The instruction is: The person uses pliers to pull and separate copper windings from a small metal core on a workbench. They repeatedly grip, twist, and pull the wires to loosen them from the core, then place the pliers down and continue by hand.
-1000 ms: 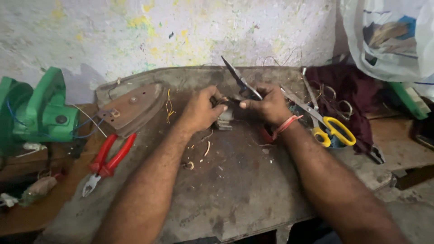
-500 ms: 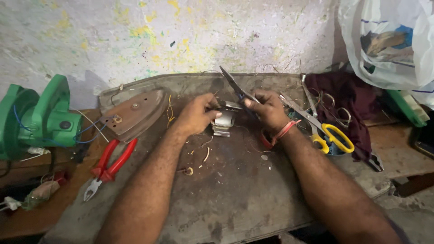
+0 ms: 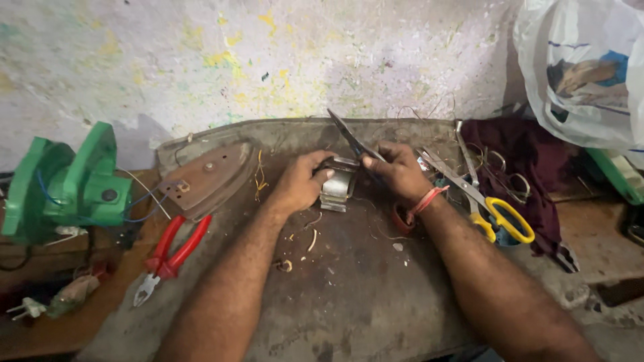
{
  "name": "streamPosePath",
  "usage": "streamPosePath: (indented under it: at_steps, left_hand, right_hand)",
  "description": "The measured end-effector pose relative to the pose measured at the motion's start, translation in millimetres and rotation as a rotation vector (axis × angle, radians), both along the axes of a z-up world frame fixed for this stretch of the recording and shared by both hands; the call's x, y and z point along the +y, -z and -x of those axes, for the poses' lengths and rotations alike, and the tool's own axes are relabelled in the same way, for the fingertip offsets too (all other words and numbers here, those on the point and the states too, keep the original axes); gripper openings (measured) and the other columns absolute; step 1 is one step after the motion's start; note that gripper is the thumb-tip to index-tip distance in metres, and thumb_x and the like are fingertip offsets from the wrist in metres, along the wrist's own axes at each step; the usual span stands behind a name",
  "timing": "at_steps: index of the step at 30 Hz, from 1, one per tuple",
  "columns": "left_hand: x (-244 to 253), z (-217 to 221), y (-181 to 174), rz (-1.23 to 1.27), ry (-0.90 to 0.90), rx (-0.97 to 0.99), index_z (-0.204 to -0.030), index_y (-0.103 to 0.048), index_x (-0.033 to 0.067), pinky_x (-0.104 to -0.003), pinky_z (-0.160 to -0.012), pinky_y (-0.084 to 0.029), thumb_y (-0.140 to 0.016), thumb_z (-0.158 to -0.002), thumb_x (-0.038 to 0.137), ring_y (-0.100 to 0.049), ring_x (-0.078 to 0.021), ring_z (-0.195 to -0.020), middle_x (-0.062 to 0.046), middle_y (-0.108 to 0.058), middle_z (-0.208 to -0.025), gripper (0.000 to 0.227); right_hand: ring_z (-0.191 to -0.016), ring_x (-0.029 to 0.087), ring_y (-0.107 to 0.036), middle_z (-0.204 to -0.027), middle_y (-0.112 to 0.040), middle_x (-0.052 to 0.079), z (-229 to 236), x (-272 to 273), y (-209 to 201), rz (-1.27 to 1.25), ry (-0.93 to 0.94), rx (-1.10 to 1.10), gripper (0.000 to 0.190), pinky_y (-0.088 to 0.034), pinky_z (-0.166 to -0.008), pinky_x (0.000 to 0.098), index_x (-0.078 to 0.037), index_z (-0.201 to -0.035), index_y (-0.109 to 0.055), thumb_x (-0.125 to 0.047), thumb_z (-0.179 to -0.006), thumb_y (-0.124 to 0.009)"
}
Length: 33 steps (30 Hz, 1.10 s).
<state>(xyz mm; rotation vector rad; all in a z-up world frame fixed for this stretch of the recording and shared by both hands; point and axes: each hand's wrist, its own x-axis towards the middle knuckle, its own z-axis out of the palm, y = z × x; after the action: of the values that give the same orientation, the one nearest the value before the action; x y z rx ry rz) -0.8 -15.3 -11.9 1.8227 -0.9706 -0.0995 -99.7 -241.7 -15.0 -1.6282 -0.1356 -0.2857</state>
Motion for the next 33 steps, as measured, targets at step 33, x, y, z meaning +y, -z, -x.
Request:
streamPosePath:
  at_steps: [33]
  left_hand:
    - [-1.9,-17.8,34.2,0.028,-0.057,0.039,-0.118,-0.064,0.0044,-0.035,-0.082,-0.057,-0.084,-0.078,0.01,-0.071,-0.0201,-0.091,-0.012,-0.076,-0.1,0.046]
  right_hand:
    - [-0.127,0.036,-0.054,-0.136,-0.057,0.024,121.8,44.4,-61.2,1.775,0.476,-0.27,0.03,-0.037,-0.11,0.0518,-0.004,-0.104,-0.066,-0.025,-0.084,-0.064]
